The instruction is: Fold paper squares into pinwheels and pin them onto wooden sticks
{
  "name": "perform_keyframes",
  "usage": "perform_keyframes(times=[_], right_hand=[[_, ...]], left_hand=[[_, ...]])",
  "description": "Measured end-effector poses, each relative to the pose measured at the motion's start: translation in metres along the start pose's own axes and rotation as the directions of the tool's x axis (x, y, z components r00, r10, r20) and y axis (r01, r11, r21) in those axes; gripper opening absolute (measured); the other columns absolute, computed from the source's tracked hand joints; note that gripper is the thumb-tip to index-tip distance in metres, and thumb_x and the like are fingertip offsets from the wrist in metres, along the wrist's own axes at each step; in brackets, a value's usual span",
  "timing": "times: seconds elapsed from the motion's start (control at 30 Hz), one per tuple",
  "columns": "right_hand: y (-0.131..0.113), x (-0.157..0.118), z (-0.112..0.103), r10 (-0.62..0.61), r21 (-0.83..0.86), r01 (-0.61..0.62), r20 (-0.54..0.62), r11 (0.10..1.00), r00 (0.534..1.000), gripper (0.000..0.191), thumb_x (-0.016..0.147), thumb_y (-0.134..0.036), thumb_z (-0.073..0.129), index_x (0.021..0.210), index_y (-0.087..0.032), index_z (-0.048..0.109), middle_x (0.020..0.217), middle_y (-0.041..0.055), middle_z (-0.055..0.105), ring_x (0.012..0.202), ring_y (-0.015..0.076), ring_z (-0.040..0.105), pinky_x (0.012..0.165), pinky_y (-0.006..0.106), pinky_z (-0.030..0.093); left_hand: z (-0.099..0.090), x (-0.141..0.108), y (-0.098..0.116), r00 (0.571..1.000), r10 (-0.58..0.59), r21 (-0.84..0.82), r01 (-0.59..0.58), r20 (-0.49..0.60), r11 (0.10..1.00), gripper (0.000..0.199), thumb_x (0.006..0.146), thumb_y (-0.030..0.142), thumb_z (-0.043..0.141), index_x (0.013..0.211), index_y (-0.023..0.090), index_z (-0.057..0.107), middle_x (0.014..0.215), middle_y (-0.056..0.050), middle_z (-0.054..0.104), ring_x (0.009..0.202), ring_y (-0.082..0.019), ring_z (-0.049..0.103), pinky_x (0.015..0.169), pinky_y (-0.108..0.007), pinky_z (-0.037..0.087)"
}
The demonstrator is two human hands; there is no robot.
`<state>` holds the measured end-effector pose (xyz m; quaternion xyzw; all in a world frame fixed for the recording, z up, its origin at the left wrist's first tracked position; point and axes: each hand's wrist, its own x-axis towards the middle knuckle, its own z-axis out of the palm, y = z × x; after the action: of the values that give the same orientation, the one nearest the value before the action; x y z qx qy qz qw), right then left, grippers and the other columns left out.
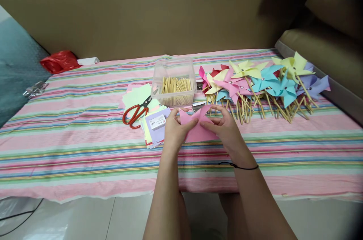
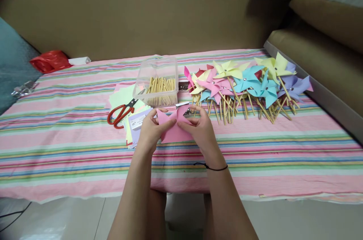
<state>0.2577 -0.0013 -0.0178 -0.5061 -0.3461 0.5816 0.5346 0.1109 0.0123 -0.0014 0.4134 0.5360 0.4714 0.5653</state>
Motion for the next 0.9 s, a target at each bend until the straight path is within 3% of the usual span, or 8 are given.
perform_keyframes(times=[0.3, 0.9], right_hand=[[0.0002, 0.0019, -0.0011, 0.018, -0.054, -0.019, -0.027, 0.998, 0.999, 0.074, 0.052, -0.035, 0.088, 0.116, -0.024, 0.051, 0.068, -0.0017, 0.073, 0.064, 0.0213, 0.07, 0.064, 0.033, 0.056], [0.0003, 0.001, 0.0015, 0.012, -0.045, -0.013, -0.029, 0.999, 1.0, 0.067, 0.055, -0.032, 0.085, 0.112, -0.025, 0.052, 0.07, -0.0004, 0.074, 0.065, 0.0236, 0.072, 0.061, 0.035, 0.057]], left_hand=[[-0.0028, 0.0031, -0.0044, 0.999, 0.042, 0.111, -0.04, -0.013, 0.993, 0.043, 0.06, 0.032, 0.081, 0.093, 0.021, 0.055, 0.059, 0.003, 0.063, 0.049, -0.012, 0.055, 0.044, -0.019, 0.039], [-0.0032, 0.0015, -0.004, 0.998, 0.039, 0.074, -0.042, 0.047, 0.996, 0.045, 0.06, 0.031, 0.08, 0.095, 0.021, 0.055, 0.055, 0.006, 0.059, 0.045, -0.011, 0.051, 0.045, -0.02, 0.041]])
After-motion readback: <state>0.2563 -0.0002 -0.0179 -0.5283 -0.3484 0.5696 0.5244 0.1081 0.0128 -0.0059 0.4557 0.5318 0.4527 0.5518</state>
